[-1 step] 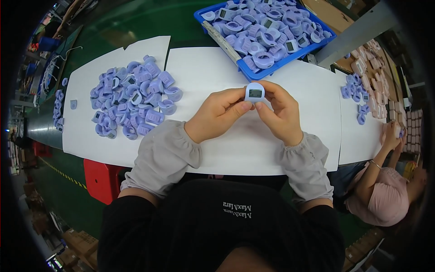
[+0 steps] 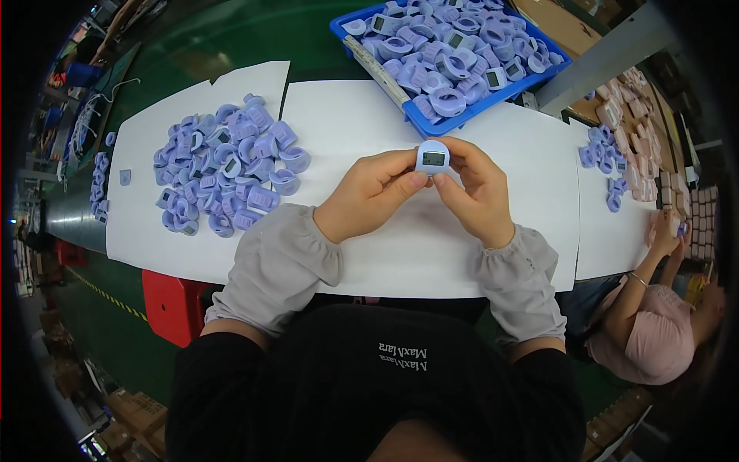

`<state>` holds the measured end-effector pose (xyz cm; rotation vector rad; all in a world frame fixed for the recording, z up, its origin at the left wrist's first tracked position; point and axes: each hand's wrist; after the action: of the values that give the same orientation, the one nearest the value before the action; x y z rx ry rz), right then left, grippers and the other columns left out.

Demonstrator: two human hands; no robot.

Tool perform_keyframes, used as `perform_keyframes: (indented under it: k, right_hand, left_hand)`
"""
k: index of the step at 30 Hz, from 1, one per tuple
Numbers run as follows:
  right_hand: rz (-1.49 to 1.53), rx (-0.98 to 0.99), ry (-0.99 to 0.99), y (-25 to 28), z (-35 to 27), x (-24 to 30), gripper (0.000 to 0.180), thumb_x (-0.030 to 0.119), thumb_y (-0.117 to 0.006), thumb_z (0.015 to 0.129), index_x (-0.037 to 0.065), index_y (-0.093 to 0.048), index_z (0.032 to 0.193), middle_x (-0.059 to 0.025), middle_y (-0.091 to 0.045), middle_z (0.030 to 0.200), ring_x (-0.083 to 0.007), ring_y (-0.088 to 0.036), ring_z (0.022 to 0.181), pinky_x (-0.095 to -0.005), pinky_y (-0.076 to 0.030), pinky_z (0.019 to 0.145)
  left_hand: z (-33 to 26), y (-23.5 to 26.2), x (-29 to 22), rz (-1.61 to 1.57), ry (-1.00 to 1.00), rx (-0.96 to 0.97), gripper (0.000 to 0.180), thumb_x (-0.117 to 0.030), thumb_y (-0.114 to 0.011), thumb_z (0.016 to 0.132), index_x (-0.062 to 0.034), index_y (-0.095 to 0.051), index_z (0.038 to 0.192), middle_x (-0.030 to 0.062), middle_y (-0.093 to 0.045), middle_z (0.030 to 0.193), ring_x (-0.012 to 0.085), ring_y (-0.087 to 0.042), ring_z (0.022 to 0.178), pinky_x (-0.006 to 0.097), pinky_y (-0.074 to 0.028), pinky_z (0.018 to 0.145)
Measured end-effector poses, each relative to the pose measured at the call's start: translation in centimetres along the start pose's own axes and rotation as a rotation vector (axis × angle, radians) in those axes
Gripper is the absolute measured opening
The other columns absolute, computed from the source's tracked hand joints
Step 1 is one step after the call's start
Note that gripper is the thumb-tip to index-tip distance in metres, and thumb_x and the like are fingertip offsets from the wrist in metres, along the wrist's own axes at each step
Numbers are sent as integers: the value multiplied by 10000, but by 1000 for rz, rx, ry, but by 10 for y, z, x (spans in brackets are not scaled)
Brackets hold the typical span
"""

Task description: Picking up small plastic components from a table and placing them into a sorting tray.

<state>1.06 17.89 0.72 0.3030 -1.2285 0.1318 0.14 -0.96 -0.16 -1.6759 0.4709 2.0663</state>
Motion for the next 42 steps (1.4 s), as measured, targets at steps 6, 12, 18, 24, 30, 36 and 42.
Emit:
perform_keyframes:
  k: [6, 12, 18, 24, 30, 36, 42]
  right_hand:
    - [-44, -49, 26, -7, 1, -1, 460, -55, -614, 784, -35, -505, 1231, -106, -570, 1162, -191, -542, 1104, -332, -407, 988]
    - [-155, -59, 59, -6, 0, -5, 469, -44, -637, 772, -37, -511, 1224, -101, -580, 1144, -181, -569, 1061, -314, -437, 953]
    - [-154, -36, 31, -5, 0, -3, 493, -50, -636, 773, -44, -493, 1245, -111, -566, 1174, -192, -555, 1093, -322, -424, 970]
    - [42, 27, 22, 0, 0, 1, 502, -50, -575, 804, -56, -446, 1289, -142, -504, 1274, -225, -490, 1185, -367, -346, 1045]
    - [61, 37, 18, 1, 0, 2, 481, -37, -569, 811, -59, -459, 1279, -142, -521, 1252, -227, -494, 1177, -366, -348, 1041]
    - [27, 38, 21, 2, 1, 2, 467, -25, -582, 815, -59, -473, 1269, -134, -541, 1220, -221, -512, 1152, -358, -363, 1026]
    - [-6, -2, 21, 1, 1, 2, 432, -30, -587, 813, -59, -500, 1235, -131, -558, 1191, -214, -530, 1124, -345, -386, 1003]
  left_hand:
    - [2, -3, 1, -51, -14, -17, 270, -119, -496, 950, 37, -561, 1160, 82, -635, 999, 128, -595, 901, 267, -487, 818]
    - [2, -3, 0, -99, 14, -14, 267, -132, -485, 959, 35, -567, 1151, 79, -634, 1001, 127, -597, 900, 264, -484, 821]
    - [1, -6, -2, -144, 25, -33, 268, -133, -500, 955, 33, -568, 1155, 69, -634, 996, 116, -591, 900, 254, -479, 809]
    - [-1, 3, -5, -111, 80, 37, 327, -130, -481, 963, 53, -509, 1232, 116, -589, 1160, 164, -560, 1052, 302, -469, 910]
    - [-1, -3, -3, -109, 39, -40, 274, -130, -549, 932, 30, -582, 1153, 42, -636, 969, 78, -552, 875, 231, -457, 766]
    - [-1, 0, -2, -65, 44, -18, 287, -141, -549, 933, 16, -576, 1171, 43, -634, 976, 84, -554, 873, 234, -455, 761]
    - [0, -4, -4, -111, 42, -24, 294, -133, -515, 949, 24, -559, 1193, 65, -626, 1019, 113, -574, 921, 261, -480, 820]
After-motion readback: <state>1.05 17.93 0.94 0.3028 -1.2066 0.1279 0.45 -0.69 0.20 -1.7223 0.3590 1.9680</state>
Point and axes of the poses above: each hand's wrist, its own z-axis towards the middle knuckle, its own y-axis out of the back of the hand, x = y × z
